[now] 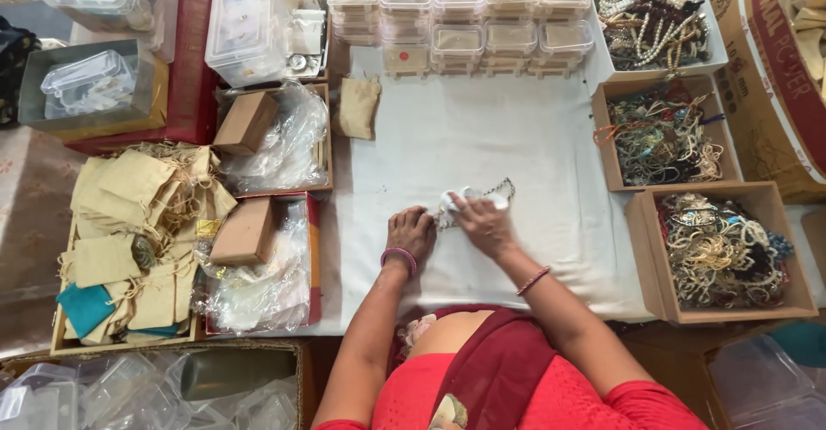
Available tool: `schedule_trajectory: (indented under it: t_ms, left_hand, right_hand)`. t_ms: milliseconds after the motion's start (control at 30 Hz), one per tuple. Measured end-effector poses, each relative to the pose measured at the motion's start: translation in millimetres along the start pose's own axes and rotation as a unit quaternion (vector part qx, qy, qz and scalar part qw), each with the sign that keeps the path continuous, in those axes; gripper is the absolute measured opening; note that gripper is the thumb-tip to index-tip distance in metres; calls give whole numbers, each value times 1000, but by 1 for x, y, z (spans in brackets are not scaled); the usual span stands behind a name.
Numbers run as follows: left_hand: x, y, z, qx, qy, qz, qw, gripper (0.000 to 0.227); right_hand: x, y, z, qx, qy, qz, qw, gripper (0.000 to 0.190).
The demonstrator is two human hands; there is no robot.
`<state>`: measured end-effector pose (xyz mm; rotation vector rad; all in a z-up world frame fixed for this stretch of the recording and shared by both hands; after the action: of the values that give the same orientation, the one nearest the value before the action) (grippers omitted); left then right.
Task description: The person wipes a small plastic container with a white cloth, then places it on a stack. They then pick up a beaded necklace from a box and wipe it with the cloth on the table.
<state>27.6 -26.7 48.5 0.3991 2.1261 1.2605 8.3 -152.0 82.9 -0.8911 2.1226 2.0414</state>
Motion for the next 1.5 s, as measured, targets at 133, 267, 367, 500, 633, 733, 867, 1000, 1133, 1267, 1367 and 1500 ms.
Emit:
schedule_trajectory:
  t_ms: [133, 267, 367, 500, 633, 733, 867, 1000, 1133, 1267, 1367, 1500]
  left_hand:
    - [-5, 0, -4, 1, -10, 15, 1000, 23]
    - [1, -12, 5, -11, 4, 31, 999, 24]
    - [0, -14, 6, 0, 4, 32, 999, 23]
    - [-2, -5, 2, 9, 18, 32, 999, 27]
    - [-1, -2, 2, 5, 1, -19, 1000, 20]
    - [1, -1, 4, 1, 3, -22, 1000, 19]
    - [-2, 2, 2, 2, 2, -24, 1000, 20]
    - [-2, 4, 6, 8, 12, -15, 1000, 18]
    - [-3, 16, -2, 32, 6, -24, 999, 22]
    - [0, 7, 4, 28, -6, -44, 999, 25]
    - [2, 7, 3, 17, -5, -52, 998, 19]
    - [-1, 10, -1, 15, -15, -47, 999, 16]
  right_hand:
    - [27, -27, -82, 28, -97, 50, 994, 34]
    - [56, -45, -159, 110, -246, 29, 962, 22]
    - [34, -20, -129, 88, -221, 16, 971, 23]
    - [24, -26, -39, -34, -140, 77, 987, 35]
    - [29, 2, -8, -71, -43, 32, 996, 31]
    - [45, -5, -41, -27, -28, 31, 999, 31]
    - [60, -23, -100, 5, -89, 46, 995, 24]
    - [33, -12, -105, 6, -174, 61, 983, 24]
    - [1, 0, -43, -62, -112, 1, 992, 34]
    - [-9, 5, 9, -51, -15, 34, 998, 39]
    - [1, -19, -19, -2, -57, 79, 995, 36]
    - [21, -35, -84, 28, -103, 75, 991, 29]
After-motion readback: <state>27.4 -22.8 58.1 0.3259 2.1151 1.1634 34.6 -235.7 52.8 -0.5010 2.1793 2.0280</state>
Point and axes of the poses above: each hand's wrist, its own x-axis away from the middle knuckle, its own y-axis out of the back of the hand, z = x × y, the point moved 10 cm from there along -x, towards the middle knuckle, and after that the axes turned 11 degrees about -y, right-handed, at the moved point
